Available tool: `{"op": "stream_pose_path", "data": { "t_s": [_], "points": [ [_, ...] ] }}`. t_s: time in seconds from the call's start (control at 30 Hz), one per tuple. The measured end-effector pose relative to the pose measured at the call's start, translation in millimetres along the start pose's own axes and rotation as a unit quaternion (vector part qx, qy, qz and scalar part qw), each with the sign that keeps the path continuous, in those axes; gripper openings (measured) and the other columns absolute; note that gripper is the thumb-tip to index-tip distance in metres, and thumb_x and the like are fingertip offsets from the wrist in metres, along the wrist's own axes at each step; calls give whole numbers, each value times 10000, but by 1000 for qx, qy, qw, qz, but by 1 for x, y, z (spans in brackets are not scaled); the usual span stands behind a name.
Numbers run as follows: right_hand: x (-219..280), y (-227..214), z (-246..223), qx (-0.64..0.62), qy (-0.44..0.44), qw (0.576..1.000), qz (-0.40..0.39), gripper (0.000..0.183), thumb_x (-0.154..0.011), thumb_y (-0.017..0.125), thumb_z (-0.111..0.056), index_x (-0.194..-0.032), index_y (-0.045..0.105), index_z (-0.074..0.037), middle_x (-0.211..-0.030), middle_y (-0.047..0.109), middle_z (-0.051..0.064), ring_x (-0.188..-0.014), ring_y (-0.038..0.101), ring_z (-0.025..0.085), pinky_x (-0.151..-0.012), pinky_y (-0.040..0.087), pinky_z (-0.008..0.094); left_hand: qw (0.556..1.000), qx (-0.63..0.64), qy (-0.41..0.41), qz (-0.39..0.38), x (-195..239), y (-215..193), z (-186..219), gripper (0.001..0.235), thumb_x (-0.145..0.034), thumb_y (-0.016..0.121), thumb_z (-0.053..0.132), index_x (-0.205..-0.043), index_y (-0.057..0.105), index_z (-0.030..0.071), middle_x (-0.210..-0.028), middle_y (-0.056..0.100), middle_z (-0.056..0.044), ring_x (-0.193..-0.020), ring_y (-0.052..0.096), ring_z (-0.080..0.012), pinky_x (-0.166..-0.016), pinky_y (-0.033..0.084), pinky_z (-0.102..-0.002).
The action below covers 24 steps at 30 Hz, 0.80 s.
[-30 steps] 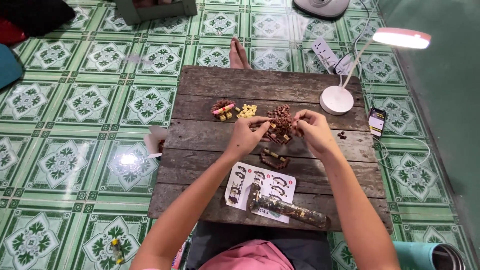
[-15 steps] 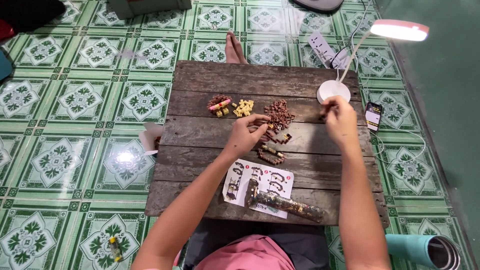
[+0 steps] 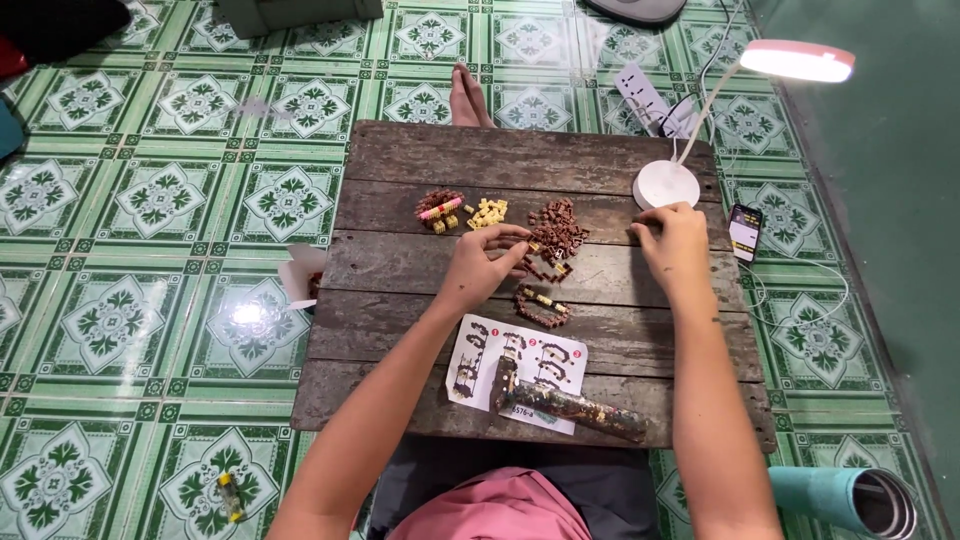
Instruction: Assembling a toy by attaching small brown beads to a central structure on a low wooden table.
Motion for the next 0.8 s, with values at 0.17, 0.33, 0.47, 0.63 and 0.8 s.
{"op": "stream_pose_path", "data": {
  "t_s": [0.17,0.33,0.47,0.63,0.8],
  "points": [
    [7,6,-54,-120,-66,990,42,94,-1056,897,-207,-1117,876,-140,-1055,761,86,-995,720,319,-863,615,407,1000,-5,15,-2,7,6,15,317,-1109,716,59,-1400,733,-65,-1268,754,-373,-1128,796,-485,-823,770,-525],
    [29,-13,-143,-339,-76,936,-50,127,-992,905,-246,-1085,888,-160,-972,833,117,-807,702,217,-686,529,353,1000,-3,13,15,5,6,9,317,-1078,777,89,-1365,769,-46,-1239,807,-315,-1121,810,-370,-839,758,-434],
    [30,-14,-154,-391,-17,914,-107,87,-970,895,-149,-1054,893,-127,-851,802,108,-798,671,163,-707,543,316,999,-13,30,36,6,7,15,283,-1058,813,98,-1310,804,-32,-1203,822,-307,-1097,820,-330,-818,751,-407],
    [31,-10,-156,-433,5,895,-105,105,-953,892,-126,-1057,900,-142,-858,815,87,-823,661,115,-725,565,301,997,-36,54,49,8,5,20,235,-1070,793,70,-1281,824,-27,-1146,830,-305,-1062,840,-376,-768,758,-419],
    [33,-10,-155,-462,12,880,-111,77,-912,917,-96,-982,894,-119,-783,775,37,-794,659,99,-701,532,257,994,-49,74,62,11,7,27,205,-1032,829,67,-1226,856,6,-1095,857,-252,-985,854,-333,-763,749,-402]
  ]
}}
Point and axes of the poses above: each hand's wrist, its own x-axis away from the middle knuckle, its own y-axis out of the palm, z = x × y, the point moved 10 cm from there along -x, towards the middle knuckle
